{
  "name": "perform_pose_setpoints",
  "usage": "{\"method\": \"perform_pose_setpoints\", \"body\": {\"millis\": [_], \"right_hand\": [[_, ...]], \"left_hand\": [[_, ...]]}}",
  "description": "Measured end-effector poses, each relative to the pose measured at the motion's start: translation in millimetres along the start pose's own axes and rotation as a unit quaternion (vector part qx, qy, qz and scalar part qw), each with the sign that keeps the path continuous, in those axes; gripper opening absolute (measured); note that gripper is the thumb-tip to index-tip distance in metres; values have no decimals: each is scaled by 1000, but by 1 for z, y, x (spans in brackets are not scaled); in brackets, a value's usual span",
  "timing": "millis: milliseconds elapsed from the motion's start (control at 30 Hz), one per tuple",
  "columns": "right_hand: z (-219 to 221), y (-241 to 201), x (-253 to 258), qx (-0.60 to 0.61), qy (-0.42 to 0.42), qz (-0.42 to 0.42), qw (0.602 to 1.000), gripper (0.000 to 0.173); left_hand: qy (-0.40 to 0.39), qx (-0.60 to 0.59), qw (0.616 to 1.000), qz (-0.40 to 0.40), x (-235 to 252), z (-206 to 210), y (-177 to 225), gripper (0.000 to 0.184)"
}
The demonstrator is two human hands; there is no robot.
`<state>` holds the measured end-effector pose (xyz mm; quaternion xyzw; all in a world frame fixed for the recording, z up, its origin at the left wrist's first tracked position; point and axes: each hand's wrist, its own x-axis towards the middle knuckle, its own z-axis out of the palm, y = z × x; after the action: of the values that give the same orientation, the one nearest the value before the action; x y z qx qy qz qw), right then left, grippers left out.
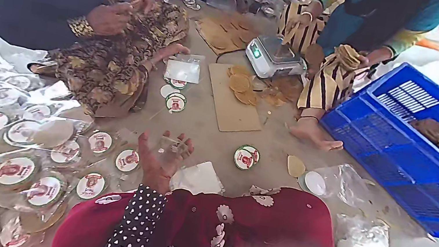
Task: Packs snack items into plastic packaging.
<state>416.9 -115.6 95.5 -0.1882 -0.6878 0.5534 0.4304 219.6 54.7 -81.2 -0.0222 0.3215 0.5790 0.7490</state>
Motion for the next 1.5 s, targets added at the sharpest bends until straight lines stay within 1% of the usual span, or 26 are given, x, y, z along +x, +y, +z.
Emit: {"method": "perform_pose_setpoints", "body": {"millis": [33,67,100,133,167,200,267,300,333,400,433,533,600,667,733,800,833,933,1033,1167,1233,1300,1333,1400,1467,1500], "right_hand": [[-29,24,0,-130,90,29,987,20],[-63,55,-2,-261,171,83,947,14],[-98,91,-5,-338,239,166,895,11],[-131,126,-11,-373,280,266,844,16],[-161,162,-19,-386,294,356,799,23],[-184,195,-31,-392,283,427,764,27],[-217,253,-57,-410,213,503,731,41],[-225,271,-65,-423,176,528,715,47],[-228,281,-69,-438,156,545,698,47],[-232,289,-67,-449,156,571,669,42],[-233,290,-66,-442,165,579,665,39],[-238,290,-66,-418,182,586,670,32],[-235,286,-65,-411,183,589,671,30],[-228,276,-60,-405,194,600,663,29],[-228,272,-58,-389,228,611,650,35],[-233,276,-66,-357,278,597,663,47],[-236,277,-70,-342,297,586,672,47],[-243,272,-72,-314,312,584,681,31],[-246,268,-73,-301,325,579,685,25],[-242,262,-69,-310,297,590,683,22],[-239,255,-62,-322,293,596,675,26],[-241,248,-49,-337,311,594,661,43],[-246,244,-41,-348,321,588,656,47],[-262,244,-26,-369,342,555,663,41],[-288,257,-13,-404,360,505,673,27],[-303,267,-5,-424,370,476,675,23]], "left_hand": [[1,2,1000,0,1,-1,1,74],[7,6,1000,4,0,0,1,73],[12,11,1000,6,-1,2,1,74],[18,25,999,9,-1,4,1,74],[25,40,999,11,-1,6,0,73],[35,51,998,14,0,8,-1,72],[42,67,997,16,2,8,-2,68],[40,77,996,17,3,7,-3,67],[37,85,996,17,5,5,-3,66],[45,99,994,18,7,5,-3,64],[51,105,993,19,8,5,-4,63],[46,109,993,12,10,4,-5,63],[37,113,993,7,10,3,-5,63],[36,110,993,6,9,3,-5,62],[37,104,994,7,9,3,-5,62],[35,103,994,6,9,1,-4,63],[36,105,994,7,9,1,-5,64],[35,116,993,5,10,1,-5,65],[33,112,993,1,10,-1,-5,64],[37,109,993,-1,10,-4,-8,64],[32,117,993,0,9,-4,-9,64],[30,118,993,0,9,-4,-11,63],[32,115,993,-3,9,-4,-11,63],[35,113,993,-10,7,-3,-13,64],[18,105,994,-23,7,-8,-14,66],[8,102,994,-31,8,-10,-15,66]]}}
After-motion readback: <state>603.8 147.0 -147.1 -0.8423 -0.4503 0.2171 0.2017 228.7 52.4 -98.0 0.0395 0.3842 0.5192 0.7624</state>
